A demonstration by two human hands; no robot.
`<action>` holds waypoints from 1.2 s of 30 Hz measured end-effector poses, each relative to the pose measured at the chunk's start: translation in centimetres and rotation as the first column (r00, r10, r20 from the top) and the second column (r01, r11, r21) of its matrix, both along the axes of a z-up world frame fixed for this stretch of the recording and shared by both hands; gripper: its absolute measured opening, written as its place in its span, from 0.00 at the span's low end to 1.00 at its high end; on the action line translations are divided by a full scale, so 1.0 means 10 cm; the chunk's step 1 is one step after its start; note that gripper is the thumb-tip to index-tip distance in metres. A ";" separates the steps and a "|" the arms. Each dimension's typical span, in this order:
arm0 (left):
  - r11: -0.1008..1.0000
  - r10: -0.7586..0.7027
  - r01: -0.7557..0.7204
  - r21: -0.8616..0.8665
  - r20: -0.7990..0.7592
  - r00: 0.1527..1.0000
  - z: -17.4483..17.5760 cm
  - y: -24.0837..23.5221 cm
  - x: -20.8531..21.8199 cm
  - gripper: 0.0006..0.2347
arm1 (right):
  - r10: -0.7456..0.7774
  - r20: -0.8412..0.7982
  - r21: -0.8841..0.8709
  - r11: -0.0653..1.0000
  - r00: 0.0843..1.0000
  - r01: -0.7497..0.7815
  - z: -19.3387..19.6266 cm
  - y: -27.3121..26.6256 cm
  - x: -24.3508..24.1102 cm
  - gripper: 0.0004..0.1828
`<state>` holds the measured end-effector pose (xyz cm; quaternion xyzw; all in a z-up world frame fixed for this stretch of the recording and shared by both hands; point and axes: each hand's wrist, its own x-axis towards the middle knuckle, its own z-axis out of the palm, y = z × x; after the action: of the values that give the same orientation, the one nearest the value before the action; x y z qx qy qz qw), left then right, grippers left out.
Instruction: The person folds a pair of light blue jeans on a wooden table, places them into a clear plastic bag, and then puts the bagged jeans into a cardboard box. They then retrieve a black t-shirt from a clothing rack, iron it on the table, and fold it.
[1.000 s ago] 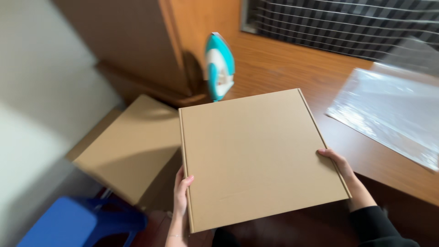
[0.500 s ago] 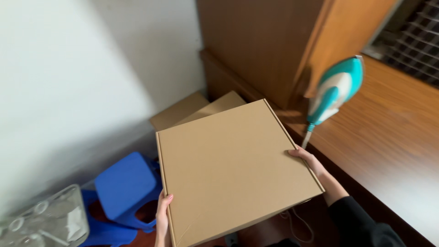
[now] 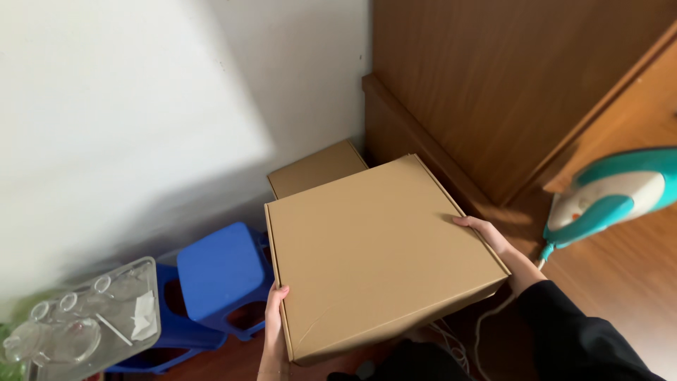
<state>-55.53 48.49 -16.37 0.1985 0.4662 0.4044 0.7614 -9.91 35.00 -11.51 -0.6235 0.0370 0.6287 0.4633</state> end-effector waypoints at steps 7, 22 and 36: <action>0.990 0.123 -0.125 0.072 0.024 0.992 -0.48 0.19 0.33 0.22 | 0.021 0.154 -0.074 0.997 0.988 -0.009 0.66 0.41 0.03 0.28; 0.996 -0.037 0.012 -0.083 -0.307 0.951 0.63 -0.06 0.86 0.32 | 0.218 0.556 -0.121 0.976 0.802 -0.181 0.68 0.46 0.06 0.49; 0.540 0.196 0.488 0.686 -0.667 0.719 0.87 0.18 0.63 0.25 | -0.354 0.642 0.125 0.923 0.680 0.363 0.74 -1.13 -0.69 0.24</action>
<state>-49.26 50.27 -7.67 0.7065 0.4406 0.4009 0.3822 -16.77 23.70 -4.13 -0.7865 -0.0018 0.2676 0.5566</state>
